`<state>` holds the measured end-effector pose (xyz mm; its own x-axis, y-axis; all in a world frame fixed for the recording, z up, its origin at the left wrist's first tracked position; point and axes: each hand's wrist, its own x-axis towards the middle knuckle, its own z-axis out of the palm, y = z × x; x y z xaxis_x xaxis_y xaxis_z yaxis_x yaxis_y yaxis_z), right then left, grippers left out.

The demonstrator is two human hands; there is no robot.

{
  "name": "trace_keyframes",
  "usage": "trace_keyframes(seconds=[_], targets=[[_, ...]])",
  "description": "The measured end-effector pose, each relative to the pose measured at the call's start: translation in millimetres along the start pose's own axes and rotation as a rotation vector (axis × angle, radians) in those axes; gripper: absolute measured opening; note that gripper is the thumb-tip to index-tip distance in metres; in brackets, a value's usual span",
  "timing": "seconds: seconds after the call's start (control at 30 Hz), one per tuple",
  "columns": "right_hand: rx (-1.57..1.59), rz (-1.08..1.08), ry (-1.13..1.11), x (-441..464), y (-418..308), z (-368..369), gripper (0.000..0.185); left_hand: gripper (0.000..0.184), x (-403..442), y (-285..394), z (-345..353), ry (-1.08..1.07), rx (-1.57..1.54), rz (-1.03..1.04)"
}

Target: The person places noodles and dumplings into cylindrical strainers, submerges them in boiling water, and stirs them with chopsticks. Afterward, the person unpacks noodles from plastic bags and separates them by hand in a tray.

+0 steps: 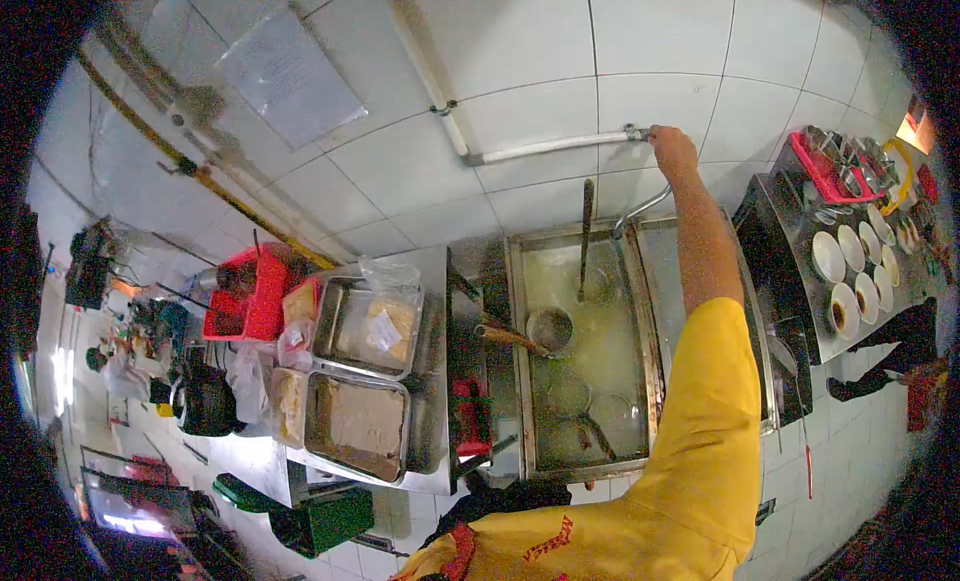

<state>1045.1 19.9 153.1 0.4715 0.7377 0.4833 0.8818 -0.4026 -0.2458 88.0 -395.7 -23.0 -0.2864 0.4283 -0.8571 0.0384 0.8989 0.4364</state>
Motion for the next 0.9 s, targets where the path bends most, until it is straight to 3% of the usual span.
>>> trace_keyframes(seconds=[0.2,0.4,0.63,0.9], targets=[[-0.039,0.037,-0.116,1,-5,-10,0.021,0.048,-11,-1,-4,0.002,-0.003,-0.002],[0.043,-0.056,-0.016,-2,-2,-10,0.018,0.048,-16,-4,-16,0.005,-0.015,0.017],[0.053,-0.016,-0.033,2,-1,-6,0.017,0.049,-27,-17,-20,0.014,-0.048,0.007],[0.024,-0.148,-0.059,7,16,9,0.019,0.049,-32,-31,-24,0.013,-0.085,0.002]])
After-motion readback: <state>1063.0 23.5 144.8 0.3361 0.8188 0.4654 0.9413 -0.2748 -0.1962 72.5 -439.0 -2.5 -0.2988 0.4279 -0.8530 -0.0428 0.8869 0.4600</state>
